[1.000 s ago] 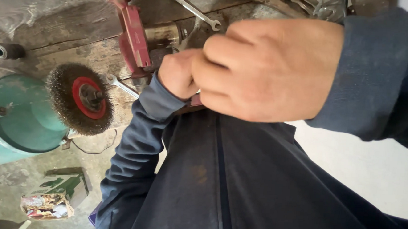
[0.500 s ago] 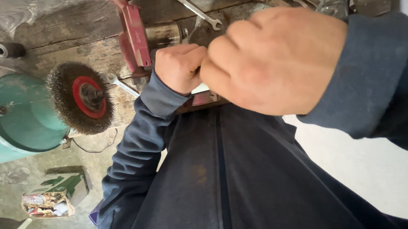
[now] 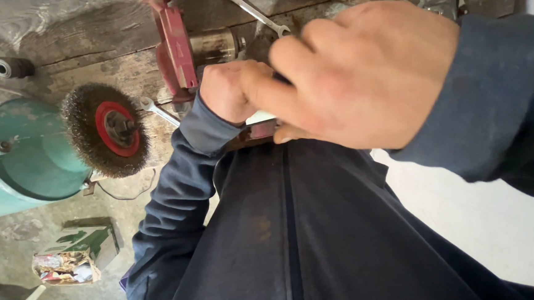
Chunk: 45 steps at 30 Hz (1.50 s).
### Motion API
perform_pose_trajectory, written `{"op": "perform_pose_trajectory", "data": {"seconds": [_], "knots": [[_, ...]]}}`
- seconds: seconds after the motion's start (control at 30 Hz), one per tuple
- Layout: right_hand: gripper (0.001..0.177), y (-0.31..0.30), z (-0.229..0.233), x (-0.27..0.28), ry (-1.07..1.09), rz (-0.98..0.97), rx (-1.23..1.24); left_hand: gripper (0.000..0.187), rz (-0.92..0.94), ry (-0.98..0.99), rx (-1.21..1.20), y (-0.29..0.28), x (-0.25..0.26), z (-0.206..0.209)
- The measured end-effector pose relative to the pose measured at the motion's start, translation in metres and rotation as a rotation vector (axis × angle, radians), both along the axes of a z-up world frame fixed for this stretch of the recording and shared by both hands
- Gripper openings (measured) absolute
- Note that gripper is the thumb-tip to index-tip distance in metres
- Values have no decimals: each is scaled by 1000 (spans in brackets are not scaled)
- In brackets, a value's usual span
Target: The person uses a screwdriver to remove a gasket from a cylindrical metal housing. They then place the housing on a workbench and use a screwdriver to unscrew and remove a small white electrical component from a black box.
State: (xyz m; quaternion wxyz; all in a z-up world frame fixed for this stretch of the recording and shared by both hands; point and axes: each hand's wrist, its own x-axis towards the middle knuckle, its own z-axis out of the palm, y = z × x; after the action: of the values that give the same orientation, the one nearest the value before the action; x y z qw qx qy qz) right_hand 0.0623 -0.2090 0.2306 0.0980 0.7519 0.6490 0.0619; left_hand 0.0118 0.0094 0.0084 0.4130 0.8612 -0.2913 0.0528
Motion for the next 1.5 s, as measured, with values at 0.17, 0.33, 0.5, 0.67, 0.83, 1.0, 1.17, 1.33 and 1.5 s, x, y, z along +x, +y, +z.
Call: {"op": "perform_pose_trajectory", "data": {"seconds": [0.17,0.33,0.5,0.67,0.83,1.0,1.17,1.33,1.5], "knots": [[27,-5,-7,2,6,-4,1,21,-43,24,-85,-3,5,31],[26,-16,-5,3,125,129,130,38,-106,8,209,6,6,18],[25,-55,3,0,128,124,200,27,-82,-103,391,2,10,35],[28,-138,-33,-9,387,-17,260,20,-149,-178,548,-2,13,33],[21,-200,-95,-47,650,-399,741,11,-207,-331,746,-13,18,30],[26,-233,-162,-81,646,-689,1012,9,-289,-399,860,-18,30,48],[26,-231,-166,-72,687,-728,1057,6,-346,-390,987,-27,34,55],[28,-236,-179,-63,699,-698,1048,5,-418,-510,951,-21,35,50],[27,-225,-180,-59,759,-667,997,8,-416,-622,856,-9,36,50]]}}
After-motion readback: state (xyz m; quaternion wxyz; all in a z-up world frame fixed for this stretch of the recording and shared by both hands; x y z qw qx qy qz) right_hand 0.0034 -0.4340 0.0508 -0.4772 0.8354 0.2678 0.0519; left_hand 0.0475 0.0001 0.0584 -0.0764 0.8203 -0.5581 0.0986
